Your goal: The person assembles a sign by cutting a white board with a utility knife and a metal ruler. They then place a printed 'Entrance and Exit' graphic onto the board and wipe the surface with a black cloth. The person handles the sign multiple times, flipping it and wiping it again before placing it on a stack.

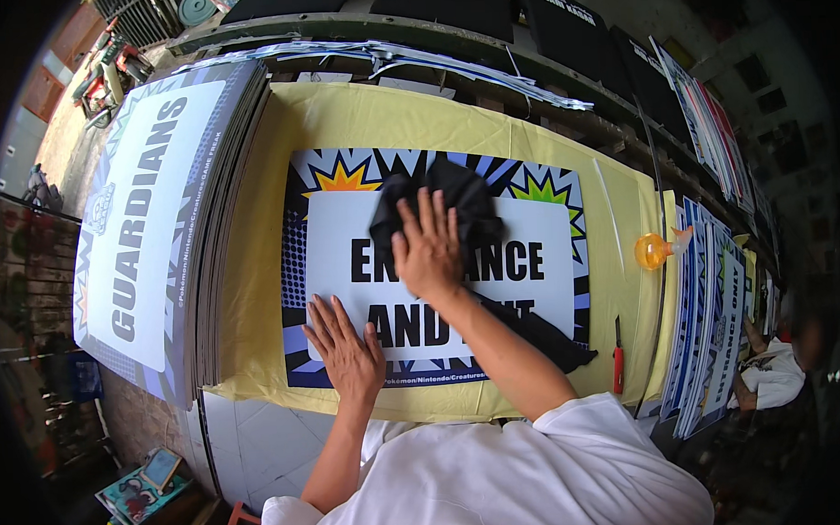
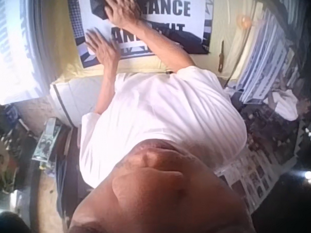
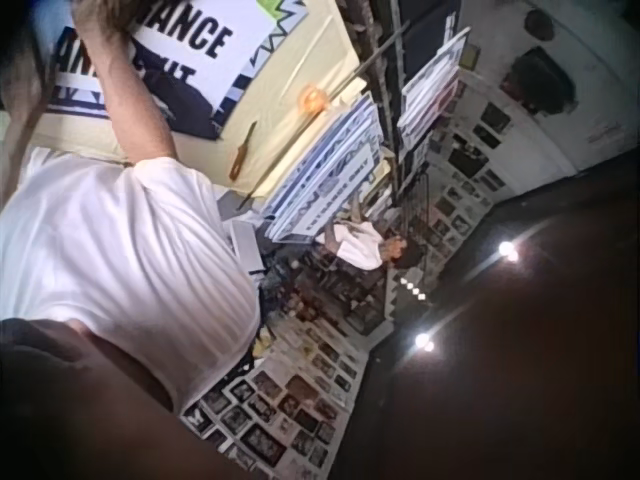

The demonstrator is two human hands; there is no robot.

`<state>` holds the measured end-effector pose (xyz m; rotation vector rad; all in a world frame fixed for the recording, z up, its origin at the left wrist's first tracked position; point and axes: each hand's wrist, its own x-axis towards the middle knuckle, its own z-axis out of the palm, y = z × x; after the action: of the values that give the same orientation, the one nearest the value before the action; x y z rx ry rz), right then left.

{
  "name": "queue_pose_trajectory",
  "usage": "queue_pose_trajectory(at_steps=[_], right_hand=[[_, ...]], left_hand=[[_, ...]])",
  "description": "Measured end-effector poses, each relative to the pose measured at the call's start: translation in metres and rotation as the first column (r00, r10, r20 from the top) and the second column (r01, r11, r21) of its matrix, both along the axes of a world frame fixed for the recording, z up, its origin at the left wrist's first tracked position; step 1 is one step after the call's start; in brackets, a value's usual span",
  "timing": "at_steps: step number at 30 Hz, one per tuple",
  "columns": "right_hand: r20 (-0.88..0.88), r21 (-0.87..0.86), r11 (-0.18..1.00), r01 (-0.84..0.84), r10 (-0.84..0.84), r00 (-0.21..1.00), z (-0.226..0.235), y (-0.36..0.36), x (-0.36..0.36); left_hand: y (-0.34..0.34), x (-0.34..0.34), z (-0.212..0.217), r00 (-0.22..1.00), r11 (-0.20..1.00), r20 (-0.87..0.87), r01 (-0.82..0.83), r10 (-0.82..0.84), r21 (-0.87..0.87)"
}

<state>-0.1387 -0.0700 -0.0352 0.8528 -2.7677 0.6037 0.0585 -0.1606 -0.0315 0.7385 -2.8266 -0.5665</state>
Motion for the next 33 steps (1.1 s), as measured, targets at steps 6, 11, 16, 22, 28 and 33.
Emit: queue_pose_trajectory(at_steps=[6,11,16,22,28,33], right_hand=[[0.083,-0.096,0.979,-0.181,0.189,0.978,0.002,-0.01,0.001],[-0.086,0.131,0.899,0.417,-0.409,0.909,-0.009,0.137,-0.087],[0.005,0.038,0.994,0.098,-0.098,0.995,0.003,0.008,-0.01],[0.255,-0.132,0.903,-0.408,0.429,0.867,0.014,-0.018,0.103],[0.074,0.231,0.968,0.096,-0.115,0.991,0.015,0.17,0.042],[0.027,0.171,0.985,0.013,-0.018,0.999,0.009,0.035,0.021]], left_hand=[[-0.007,0.013,-0.007,0.951,0.987,-0.308,0.017,0.034,0.162],[-0.012,0.016,-0.005,0.825,0.959,-0.56,0.093,0.077,0.268],[-0.012,0.016,-0.013,0.759,0.949,-0.635,0.074,0.146,0.307],[-0.011,0.018,-0.016,0.739,0.955,-0.636,-0.034,0.222,0.293],[-0.01,0.021,-0.021,0.719,0.94,-0.648,-0.023,0.252,0.34],[-0.012,0.021,-0.023,0.69,0.939,-0.676,-0.014,0.258,0.344]])
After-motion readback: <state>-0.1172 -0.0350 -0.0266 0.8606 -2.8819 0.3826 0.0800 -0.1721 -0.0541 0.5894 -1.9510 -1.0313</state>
